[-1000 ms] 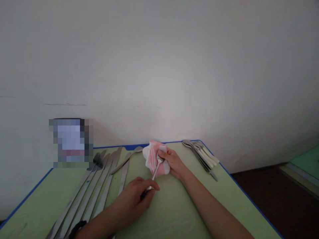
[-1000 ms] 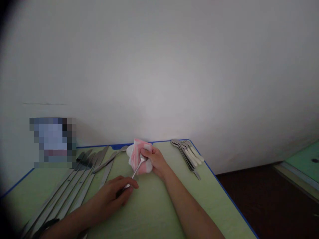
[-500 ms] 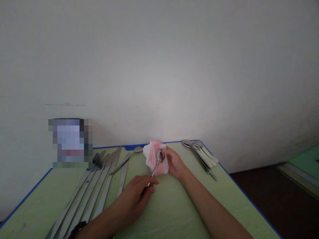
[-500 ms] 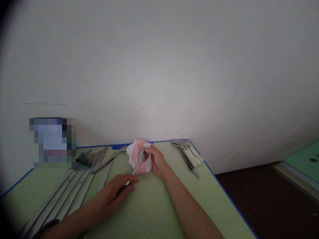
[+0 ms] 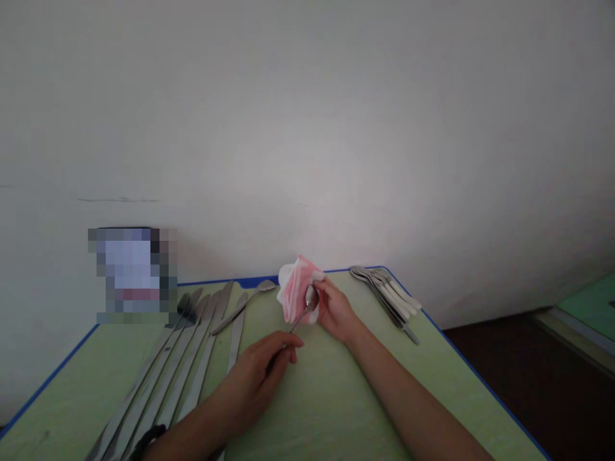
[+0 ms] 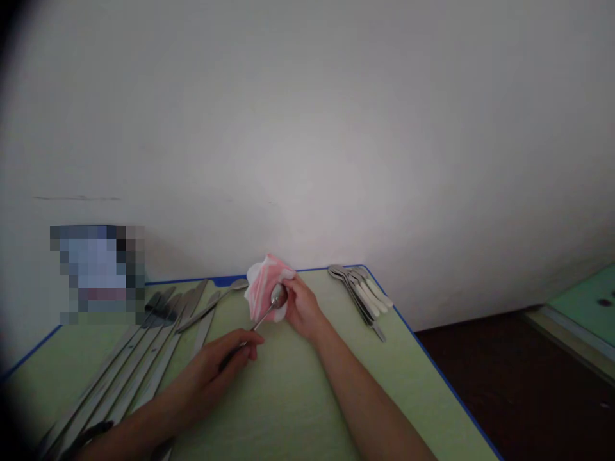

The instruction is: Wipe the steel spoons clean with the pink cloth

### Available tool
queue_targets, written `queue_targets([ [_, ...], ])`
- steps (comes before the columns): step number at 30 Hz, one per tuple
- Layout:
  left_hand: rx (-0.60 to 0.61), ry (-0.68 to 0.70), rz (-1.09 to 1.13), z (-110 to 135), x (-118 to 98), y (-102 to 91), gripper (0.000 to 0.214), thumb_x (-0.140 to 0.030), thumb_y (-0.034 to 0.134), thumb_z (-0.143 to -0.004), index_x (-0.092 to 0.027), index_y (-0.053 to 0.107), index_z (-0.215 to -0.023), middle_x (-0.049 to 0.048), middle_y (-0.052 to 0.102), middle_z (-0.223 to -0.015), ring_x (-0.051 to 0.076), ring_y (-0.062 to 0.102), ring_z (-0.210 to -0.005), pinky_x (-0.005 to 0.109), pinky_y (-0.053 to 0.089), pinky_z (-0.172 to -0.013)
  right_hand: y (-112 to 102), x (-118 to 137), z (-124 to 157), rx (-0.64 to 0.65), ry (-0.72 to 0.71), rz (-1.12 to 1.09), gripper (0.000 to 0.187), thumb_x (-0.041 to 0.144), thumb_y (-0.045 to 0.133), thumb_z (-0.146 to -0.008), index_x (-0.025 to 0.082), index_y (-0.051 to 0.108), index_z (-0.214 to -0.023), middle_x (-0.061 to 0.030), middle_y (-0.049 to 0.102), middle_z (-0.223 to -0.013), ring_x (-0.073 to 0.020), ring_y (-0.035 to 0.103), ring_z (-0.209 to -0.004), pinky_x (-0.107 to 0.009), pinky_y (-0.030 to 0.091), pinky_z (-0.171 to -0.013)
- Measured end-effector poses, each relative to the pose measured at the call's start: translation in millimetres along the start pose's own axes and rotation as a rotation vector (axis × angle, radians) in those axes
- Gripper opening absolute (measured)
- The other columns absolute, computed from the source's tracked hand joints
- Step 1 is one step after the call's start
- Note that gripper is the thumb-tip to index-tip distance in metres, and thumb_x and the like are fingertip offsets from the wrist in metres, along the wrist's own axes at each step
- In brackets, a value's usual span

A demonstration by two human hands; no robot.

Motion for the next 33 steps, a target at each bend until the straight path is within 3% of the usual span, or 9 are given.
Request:
queue_targets([
  [6, 0.004, -0.057, 0.02, 0.1, 0.9, -0.2, 0.023, -0.022, 0.036, -0.09, -0.02, 0.055, -0.102, 0.0003, 0.059, -0.079, 0.014, 0.055, -0.072, 0.022, 0.042, -0.066, 1.3, -0.5, 3.3, -0.005, 0.009, 0.034, 0.021, 0.019, 0.066, -0.064, 0.018, 0.063, -0.084, 0.004, 0.065, -0.071, -0.0083, 0.054, -0.06, -0.019, 0.044, -0.059],
  [17, 0.08, -0.05, -0.054, 1.9, -1.0, 4.3, 0.024, -0.022, 0.04, -0.087, -0.021, 0.057, -0.103, 0.0013, 0.061, -0.081, 0.016, 0.054, -0.075, 0.026, 0.042, -0.071, 11.0, -4.4, 8.9, 0.131, 0.074, 0.217, 0.024, 0.034, 0.074, -0.063, 0.015, 0.062, -0.074, 0.0059, 0.055, -0.052, -0.0056, 0.042, -0.044, -0.019, 0.035, -0.046],
  [21, 0.081, -0.046, -0.058, 1.9, -1.8, 4.1, 0.024, -0.021, 0.041, -0.087, -0.022, 0.058, -0.104, 0.0013, 0.062, -0.081, 0.017, 0.055, -0.079, 0.027, 0.042, -0.073, 10.5, -5.7, 9.1, 0.117, 0.088, 0.238, 0.024, 0.034, 0.074, -0.062, 0.014, 0.06, -0.067, 0.0056, 0.054, -0.05, -0.0053, 0.041, -0.043, -0.019, 0.033, -0.044],
  [28, 0.029, -0.042, 0.061, 0.2, 1.5, 2.2, 0.028, -0.022, 0.035, -0.09, -0.02, 0.054, -0.111, 0.0007, 0.059, -0.08, 0.015, 0.054, -0.073, 0.025, 0.042, -0.069, 1.9, -5.7, 5.8, -0.004, 0.072, 0.139, 0.019, 0.032, 0.069, -0.066, 0.014, 0.062, -0.069, 0.0021, 0.062, -0.059, -0.0092, 0.052, -0.054, -0.021, 0.041, -0.056],
  [33, -0.128, -0.055, 0.156, -1.7, 3.3, -6.7, 0.029, -0.027, 0.03, -0.092, -0.017, 0.051, -0.109, 0.0007, 0.054, -0.077, 0.015, 0.051, -0.072, 0.025, 0.042, -0.069, 3.4, -4.7, 4.8, 0.083, 0.142, -0.02, 0.011, 0.027, 0.059, -0.067, 0.016, 0.06, -0.069, -0.0001, 0.065, -0.064, -0.0146, 0.059, -0.065, -0.026, 0.045, -0.064],
])
Point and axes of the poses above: each hand's wrist, its own z-axis away from the middle knuckle, its own y-axis out of the palm, x = y × z, the point moved 6 cm from there along -z, towards the middle knuckle
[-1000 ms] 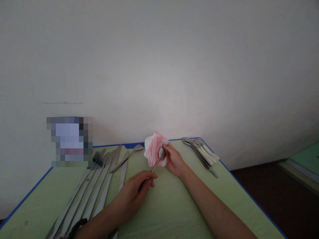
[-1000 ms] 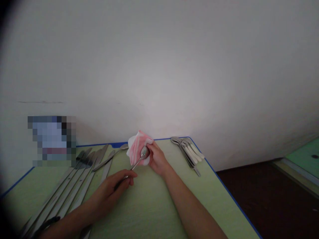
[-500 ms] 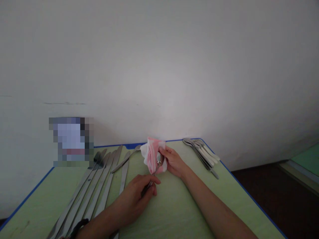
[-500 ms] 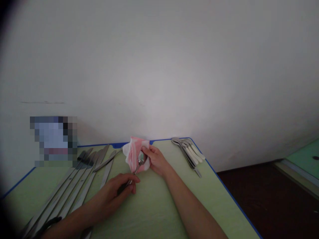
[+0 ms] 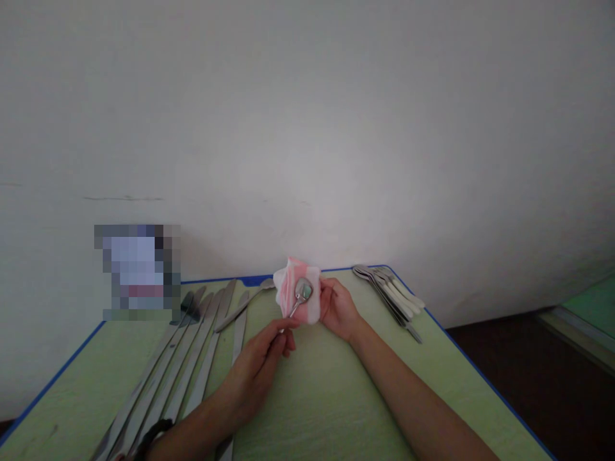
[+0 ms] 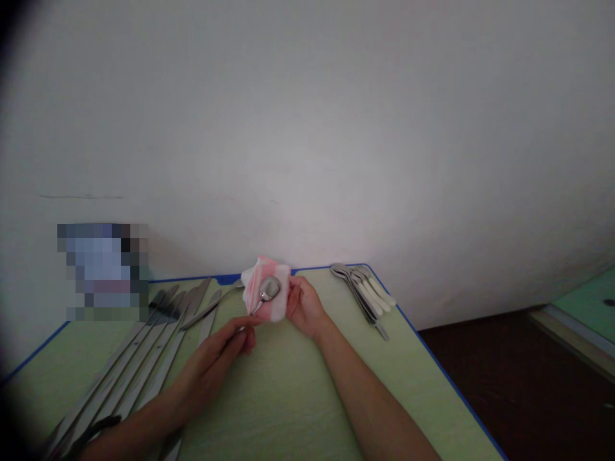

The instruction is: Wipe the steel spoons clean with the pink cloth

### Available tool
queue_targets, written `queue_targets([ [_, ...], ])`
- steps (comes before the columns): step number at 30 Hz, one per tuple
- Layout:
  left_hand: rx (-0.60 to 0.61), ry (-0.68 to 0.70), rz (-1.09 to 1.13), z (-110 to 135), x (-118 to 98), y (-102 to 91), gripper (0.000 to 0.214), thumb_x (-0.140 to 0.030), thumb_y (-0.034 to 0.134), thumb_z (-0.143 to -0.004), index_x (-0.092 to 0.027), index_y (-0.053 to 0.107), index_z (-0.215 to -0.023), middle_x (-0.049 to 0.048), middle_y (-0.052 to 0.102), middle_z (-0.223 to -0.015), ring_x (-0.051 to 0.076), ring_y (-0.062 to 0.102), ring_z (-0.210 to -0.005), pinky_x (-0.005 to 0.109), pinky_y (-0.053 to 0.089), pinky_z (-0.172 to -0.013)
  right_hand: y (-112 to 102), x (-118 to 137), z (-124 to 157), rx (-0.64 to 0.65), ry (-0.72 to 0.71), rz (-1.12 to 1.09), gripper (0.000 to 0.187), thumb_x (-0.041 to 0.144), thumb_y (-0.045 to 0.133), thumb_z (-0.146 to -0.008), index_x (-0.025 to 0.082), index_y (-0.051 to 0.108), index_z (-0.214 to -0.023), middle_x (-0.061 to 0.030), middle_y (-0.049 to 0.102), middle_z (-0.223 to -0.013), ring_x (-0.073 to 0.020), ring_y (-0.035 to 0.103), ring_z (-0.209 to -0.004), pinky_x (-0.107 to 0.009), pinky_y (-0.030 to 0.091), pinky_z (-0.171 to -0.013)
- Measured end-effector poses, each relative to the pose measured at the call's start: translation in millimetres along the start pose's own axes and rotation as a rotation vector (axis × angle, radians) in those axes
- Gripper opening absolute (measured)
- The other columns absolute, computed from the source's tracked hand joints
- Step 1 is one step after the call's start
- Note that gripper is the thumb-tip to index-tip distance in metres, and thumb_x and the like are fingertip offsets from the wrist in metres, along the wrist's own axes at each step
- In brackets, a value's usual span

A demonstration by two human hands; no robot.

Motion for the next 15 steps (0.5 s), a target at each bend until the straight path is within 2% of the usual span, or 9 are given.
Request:
queue_targets([
  [3, -0.052, -0.004, -0.004, -0.7, -0.7, -3.4, 0.029, -0.028, 0.03, -0.092, -0.018, 0.05, -0.109, 0.0005, 0.052, -0.076, 0.015, 0.05, -0.07, 0.025, 0.041, -0.066, -0.9, 0.3, 0.2, 0.024, -0.007, 0.028, 0.007, 0.02, 0.061, -0.063, 0.016, 0.06, -0.068, 0.0002, 0.066, -0.064, -0.014, 0.059, -0.064, -0.025, 0.045, -0.063],
  [6, -0.049, -0.009, -0.014, -0.6, -1.0, -3.3, 0.029, -0.029, 0.03, -0.091, -0.018, 0.05, -0.111, 0.0006, 0.051, -0.077, 0.015, 0.049, -0.07, 0.025, 0.041, -0.067, -1.4, 0.7, 1.6, 0.013, -0.049, 0.131, 0.014, 0.016, 0.067, -0.061, 0.014, 0.063, -0.075, 0.0, 0.067, -0.067, -0.0113, 0.058, -0.061, -0.023, 0.045, -0.063],
  [15, 0.013, 0.002, -0.022, 0.1, 2.4, 0.8, 0.031, -0.023, 0.029, -0.091, -0.019, 0.045, -0.118, 0.001, 0.051, -0.081, 0.015, 0.05, -0.074, 0.026, 0.041, -0.07, 7.5, -0.9, 5.4, 0.077, -0.053, 0.211, 0.024, 0.024, 0.074, -0.063, 0.014, 0.067, -0.083, -0.0015, 0.068, -0.071, -0.0102, 0.057, -0.062, -0.022, 0.044, -0.062],
])
Point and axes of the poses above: each hand's wrist, its own z-axis away from the middle knuckle, its own y-axis out of the palm, x = y × z, the point moved 6 cm from there along -z, towards the middle knuckle
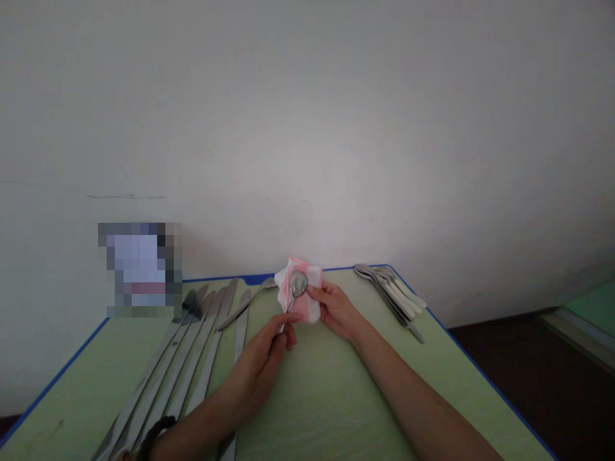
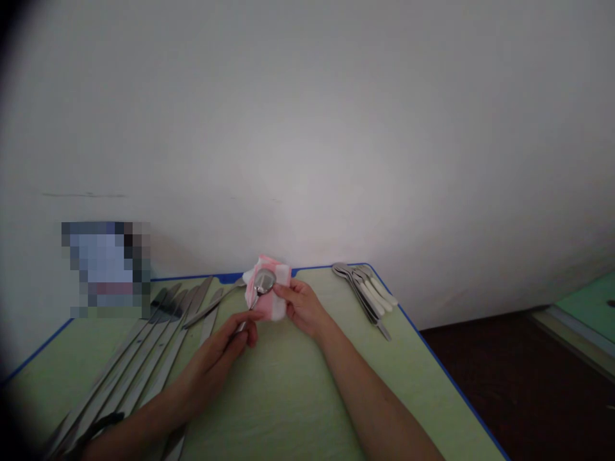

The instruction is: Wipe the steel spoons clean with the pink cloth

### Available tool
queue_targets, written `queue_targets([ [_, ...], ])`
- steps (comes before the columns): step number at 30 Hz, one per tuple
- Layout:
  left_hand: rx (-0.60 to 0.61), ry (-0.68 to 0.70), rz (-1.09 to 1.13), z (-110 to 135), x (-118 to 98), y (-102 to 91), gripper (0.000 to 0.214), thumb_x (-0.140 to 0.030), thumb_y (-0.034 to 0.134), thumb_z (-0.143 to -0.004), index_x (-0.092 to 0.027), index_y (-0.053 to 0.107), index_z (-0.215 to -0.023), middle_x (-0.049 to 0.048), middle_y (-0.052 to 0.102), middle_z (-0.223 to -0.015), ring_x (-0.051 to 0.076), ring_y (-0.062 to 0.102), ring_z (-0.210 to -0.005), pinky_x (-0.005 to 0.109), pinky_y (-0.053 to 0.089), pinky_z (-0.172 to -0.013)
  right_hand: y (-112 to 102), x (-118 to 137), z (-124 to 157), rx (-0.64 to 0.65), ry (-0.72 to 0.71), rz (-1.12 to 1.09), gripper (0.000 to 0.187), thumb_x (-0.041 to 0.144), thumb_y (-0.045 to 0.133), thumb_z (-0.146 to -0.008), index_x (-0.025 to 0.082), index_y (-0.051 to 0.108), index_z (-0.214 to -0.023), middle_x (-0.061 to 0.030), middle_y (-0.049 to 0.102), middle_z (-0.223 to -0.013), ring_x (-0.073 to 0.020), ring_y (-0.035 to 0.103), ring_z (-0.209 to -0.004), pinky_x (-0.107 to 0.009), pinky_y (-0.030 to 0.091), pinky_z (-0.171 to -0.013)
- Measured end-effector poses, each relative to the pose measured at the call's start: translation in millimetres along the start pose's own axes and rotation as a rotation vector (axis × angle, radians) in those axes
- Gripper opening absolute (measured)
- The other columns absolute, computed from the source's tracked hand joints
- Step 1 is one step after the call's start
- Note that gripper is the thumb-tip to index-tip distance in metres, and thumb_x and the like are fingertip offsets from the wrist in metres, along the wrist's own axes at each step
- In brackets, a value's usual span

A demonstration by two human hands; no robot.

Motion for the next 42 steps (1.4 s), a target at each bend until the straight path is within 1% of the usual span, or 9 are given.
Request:
queue_targets([
  [7, 0.064, -0.004, -0.013, 0.1, -1.9, 3.4, 0.03, -0.021, 0.03, -0.091, -0.019, 0.043, -0.118, 0.0009, 0.053, -0.083, 0.015, 0.052, -0.077, 0.026, 0.042, -0.074, 0.2, -0.7, -1.4, 0.0, 0.003, 0.007, 0.029, 0.024, 0.075, -0.061, 0.014, 0.067, -0.087, -0.0012, 0.068, -0.072, -0.0093, 0.056, -0.061, -0.021, 0.042, -0.06],
  [15, 0.125, 0.002, -0.022, 1.0, -5.5, 6.2, 0.03, -0.018, 0.038, -0.086, -0.019, 0.047, -0.115, 0.0011, 0.056, -0.084, 0.014, 0.053, -0.074, 0.024, 0.043, -0.068, -7.9, -0.4, -2.1, -0.109, 0.01, -0.044, 0.024, 0.027, 0.073, -0.062, 0.013, 0.067, -0.08, -0.0014, 0.068, -0.069, -0.0114, 0.057, -0.06, -0.023, 0.042, -0.059],
  [19, 0.118, -0.023, -0.035, 1.2, -3.4, 5.5, 0.027, -0.023, 0.038, -0.087, -0.019, 0.051, -0.11, -0.0023, 0.053, -0.071, 0.012, 0.05, -0.063, 0.021, 0.039, -0.058, -6.5, 0.4, -0.7, -0.109, 0.018, -0.07, 0.021, 0.029, 0.07, -0.065, 0.013, 0.066, -0.079, -0.0019, 0.068, -0.071, -0.0122, 0.058, -0.062, -0.024, 0.043, -0.061],
  [22, 0.14, -0.06, -0.037, 1.9, -1.7, 6.3, 0.026, -0.027, 0.037, -0.089, -0.018, 0.055, -0.106, -0.0053, 0.046, -0.06, 0.011, 0.044, -0.054, 0.02, 0.033, -0.05, -4.4, 0.6, -0.2, -0.095, 0.013, -0.046, 0.021, 0.028, 0.073, -0.062, 0.013, 0.066, -0.075, -0.0001, 0.066, -0.067, -0.0107, 0.055, -0.058, -0.022, 0.042, -0.058],
  [25, 0.166, -0.087, -0.031, 3.0, -1.4, 7.7, 0.027, -0.028, 0.038, -0.089, -0.018, 0.056, -0.105, -0.0061, 0.042, -0.057, 0.011, 0.042, -0.052, 0.02, 0.031, -0.049, -2.0, -1.1, -0.4, -0.054, 0.024, 0.001, 0.023, 0.028, 0.076, -0.059, 0.013, 0.064, -0.072, 0.002, 0.063, -0.06, -0.0086, 0.052, -0.052, -0.021, 0.039, -0.053],
  [28, 0.153, -0.072, -0.011, 3.4, -2.7, 7.3, 0.03, -0.025, 0.037, -0.089, -0.018, 0.051, -0.116, -0.0056, 0.047, -0.06, 0.011, 0.044, -0.054, 0.02, 0.033, -0.051, -0.4, -3.4, -0.4, -0.015, 0.043, 0.035, 0.024, 0.029, 0.076, -0.06, 0.013, 0.065, -0.076, 0.0017, 0.064, -0.063, -0.0077, 0.052, -0.053, -0.02, 0.039, -0.053],
  [33, 0.155, -0.067, 0.007, 3.4, -0.7, 8.6, 0.045, -0.021, 0.035, -0.09, -0.019, 0.032, -0.135, -0.0055, 0.052, -0.064, 0.01, 0.043, -0.053, 0.02, 0.032, -0.052, 1.5, -4.1, 0.4, 0.014, 0.047, 0.071, 0.025, 0.029, 0.074, -0.062, 0.014, 0.064, -0.079, 0.0016, 0.065, -0.068, -0.0074, 0.053, -0.057, -0.02, 0.039, -0.057],
  [39, 0.14, -0.084, 0.036, 3.1, 3.1, 8.3, 0.055, -0.023, 0.034, -0.091, -0.019, 0.016, -0.143, -0.0056, 0.055, -0.065, 0.009, 0.042, -0.053, 0.021, 0.032, -0.052, 0.5, -6.0, -0.1, -0.015, 0.058, 0.094, 0.024, 0.031, 0.074, -0.062, 0.014, 0.062, -0.073, 0.0026, 0.062, -0.062, -0.0077, 0.052, -0.053, -0.021, 0.039, -0.056],
  [42, 0.154, -0.069, 0.023, 2.8, 2.9, 8.7, 0.055, -0.024, 0.035, -0.092, -0.019, 0.017, -0.143, -0.0057, 0.056, -0.065, 0.009, 0.041, -0.052, 0.02, 0.032, -0.051, 0.1, -5.7, -0.7, -0.018, 0.051, 0.105, 0.024, 0.031, 0.074, -0.062, 0.014, 0.061, -0.072, 0.0027, 0.062, -0.061, -0.0074, 0.051, -0.052, -0.021, 0.038, -0.055],
])
Point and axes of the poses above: each hand's wrist, its own z-axis away from the middle knuckle, its own y-axis out of the palm, x = y × z, the point moved 6 cm from there along -z, towards the middle knuckle
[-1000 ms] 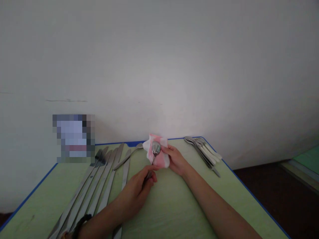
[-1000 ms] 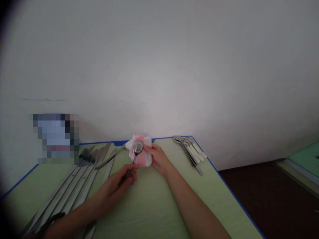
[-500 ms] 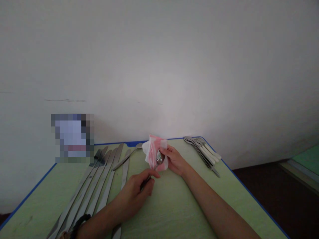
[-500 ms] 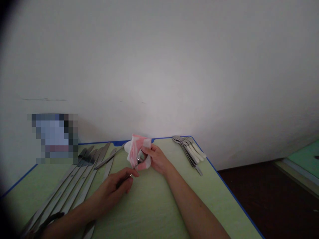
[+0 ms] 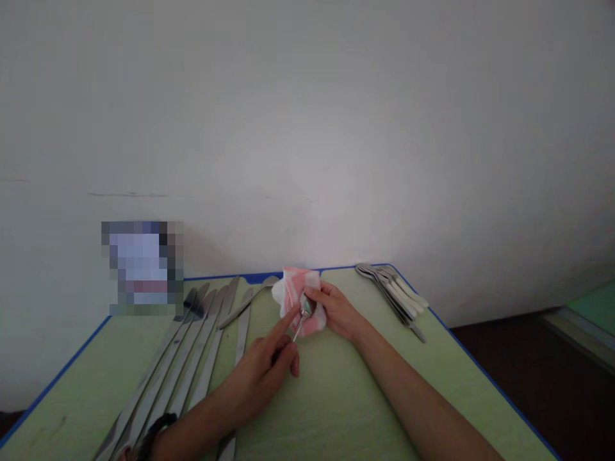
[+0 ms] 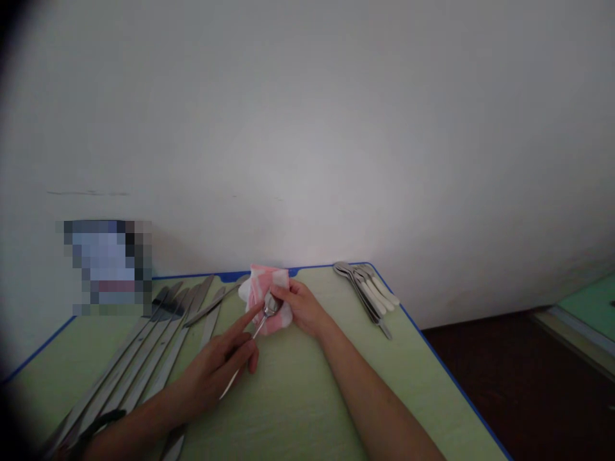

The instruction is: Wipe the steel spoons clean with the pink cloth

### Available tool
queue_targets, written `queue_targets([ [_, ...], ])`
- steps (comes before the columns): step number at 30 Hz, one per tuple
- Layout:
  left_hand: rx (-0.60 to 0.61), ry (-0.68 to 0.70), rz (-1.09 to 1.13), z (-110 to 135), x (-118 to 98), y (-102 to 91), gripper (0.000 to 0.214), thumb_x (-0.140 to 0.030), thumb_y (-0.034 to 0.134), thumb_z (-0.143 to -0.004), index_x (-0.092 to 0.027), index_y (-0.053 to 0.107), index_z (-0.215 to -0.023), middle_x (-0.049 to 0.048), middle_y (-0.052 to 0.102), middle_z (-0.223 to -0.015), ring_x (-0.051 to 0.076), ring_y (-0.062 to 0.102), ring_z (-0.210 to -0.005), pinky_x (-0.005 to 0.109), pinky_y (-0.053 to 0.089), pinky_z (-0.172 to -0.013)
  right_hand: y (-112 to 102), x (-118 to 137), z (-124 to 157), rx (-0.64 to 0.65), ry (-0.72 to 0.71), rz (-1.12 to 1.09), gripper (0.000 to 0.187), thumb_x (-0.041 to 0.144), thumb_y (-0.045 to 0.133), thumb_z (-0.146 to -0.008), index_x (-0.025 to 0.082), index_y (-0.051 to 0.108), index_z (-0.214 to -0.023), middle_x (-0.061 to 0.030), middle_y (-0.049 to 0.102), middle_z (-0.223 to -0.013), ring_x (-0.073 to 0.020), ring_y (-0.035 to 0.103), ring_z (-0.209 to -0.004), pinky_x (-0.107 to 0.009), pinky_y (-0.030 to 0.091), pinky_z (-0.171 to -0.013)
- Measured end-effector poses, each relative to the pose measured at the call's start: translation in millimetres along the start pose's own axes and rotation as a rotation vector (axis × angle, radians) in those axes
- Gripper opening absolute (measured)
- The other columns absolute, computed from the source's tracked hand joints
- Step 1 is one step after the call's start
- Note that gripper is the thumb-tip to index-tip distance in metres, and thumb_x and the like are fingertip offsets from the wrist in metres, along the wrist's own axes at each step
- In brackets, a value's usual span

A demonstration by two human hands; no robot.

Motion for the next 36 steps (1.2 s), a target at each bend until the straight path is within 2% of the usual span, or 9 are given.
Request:
queue_targets([
  [21, 0.021, 0.026, -0.07, -0.1, 0.8, -0.2, 0.055, -0.02, 0.038, -0.089, -0.02, 0.021, -0.142, -0.0067, 0.057, -0.062, 0.008, 0.042, -0.05, 0.019, 0.031, -0.049, -0.1, 0.9, 0.2, 0.004, -0.007, 0.062, 0.024, 0.033, 0.073, -0.063, 0.013, 0.06, -0.07, 0.0034, 0.058, -0.059, -0.0066, 0.048, -0.051, -0.021, 0.034, -0.052],
  [29, 0.007, 0.049, -0.144, -0.9, 0.1, -2.8, 0.048, -0.023, 0.037, -0.09, -0.018, 0.034, -0.137, -0.0054, 0.059, -0.061, 0.008, 0.041, -0.048, 0.018, 0.033, -0.048, -1.9, -1.5, 0.1, -0.015, 0.005, 0.052, 0.025, 0.034, 0.073, -0.063, 0.014, 0.062, -0.072, 0.0033, 0.059, -0.061, -0.0066, 0.047, -0.053, -0.02, 0.033, -0.052],
  [36, 0.009, 0.048, -0.153, -0.1, -1.4, -2.1, 0.048, -0.023, 0.037, -0.09, -0.018, 0.034, -0.138, -0.0049, 0.06, -0.063, 0.008, 0.043, -0.05, 0.018, 0.035, -0.051, 0.1, 1.2, 1.2, -0.021, -0.011, 0.051, 0.025, 0.033, 0.074, -0.062, 0.014, 0.062, -0.071, 0.0037, 0.058, -0.06, -0.0066, 0.045, -0.052, -0.02, 0.033, -0.052],
])
Point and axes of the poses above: each hand's wrist, its own z-axis away from the middle knuckle, its own y-axis out of the palm, x = y × z, the point moved 6 cm from there along -z, towards the middle knuckle
